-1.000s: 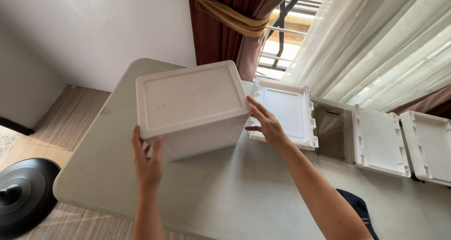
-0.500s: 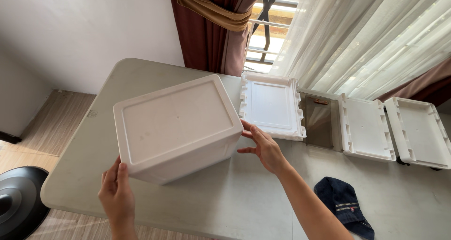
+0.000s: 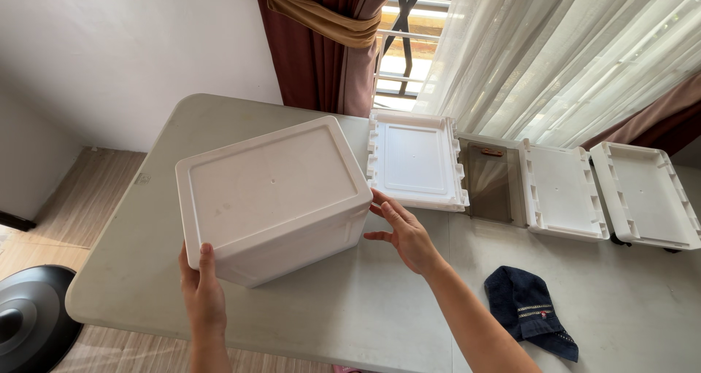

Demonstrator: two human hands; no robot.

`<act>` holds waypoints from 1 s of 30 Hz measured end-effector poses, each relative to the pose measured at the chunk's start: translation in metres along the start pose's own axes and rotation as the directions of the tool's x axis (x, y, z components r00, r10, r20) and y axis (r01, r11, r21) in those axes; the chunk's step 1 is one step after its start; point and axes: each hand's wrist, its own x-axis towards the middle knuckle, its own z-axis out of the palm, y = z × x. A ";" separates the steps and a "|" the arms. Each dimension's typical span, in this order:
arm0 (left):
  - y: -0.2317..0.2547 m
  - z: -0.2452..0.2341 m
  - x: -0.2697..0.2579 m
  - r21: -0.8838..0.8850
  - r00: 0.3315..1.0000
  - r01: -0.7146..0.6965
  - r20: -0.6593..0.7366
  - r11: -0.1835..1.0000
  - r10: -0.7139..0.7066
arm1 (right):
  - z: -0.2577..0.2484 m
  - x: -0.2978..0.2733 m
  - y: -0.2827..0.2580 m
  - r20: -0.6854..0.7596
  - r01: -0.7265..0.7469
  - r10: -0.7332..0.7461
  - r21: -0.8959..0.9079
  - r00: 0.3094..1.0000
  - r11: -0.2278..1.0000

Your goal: The person disassembles a stack of white plastic storage crates on a table. They remove a transparent lid, then detach and remove multiple white plastic panels one by one, placing them on the table. The person handles the crates by hand without tools.

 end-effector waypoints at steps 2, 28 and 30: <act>-0.001 0.005 -0.001 -0.007 1.000 -0.011 -0.018 1.000 0.011 | 0.002 -0.001 0.000 -0.005 0.008 -0.008 0.006 1.000 1.000; -0.009 0.060 -0.128 0.019 0.972 -0.028 -0.231 0.999 0.032 | -0.091 -0.094 -0.009 -0.163 0.019 -0.022 -0.020 0.986 1.000; -0.009 0.065 -0.143 0.022 0.972 -0.022 -0.235 1.000 0.027 | -0.099 -0.103 -0.011 -0.138 0.035 -0.039 -0.036 0.990 0.999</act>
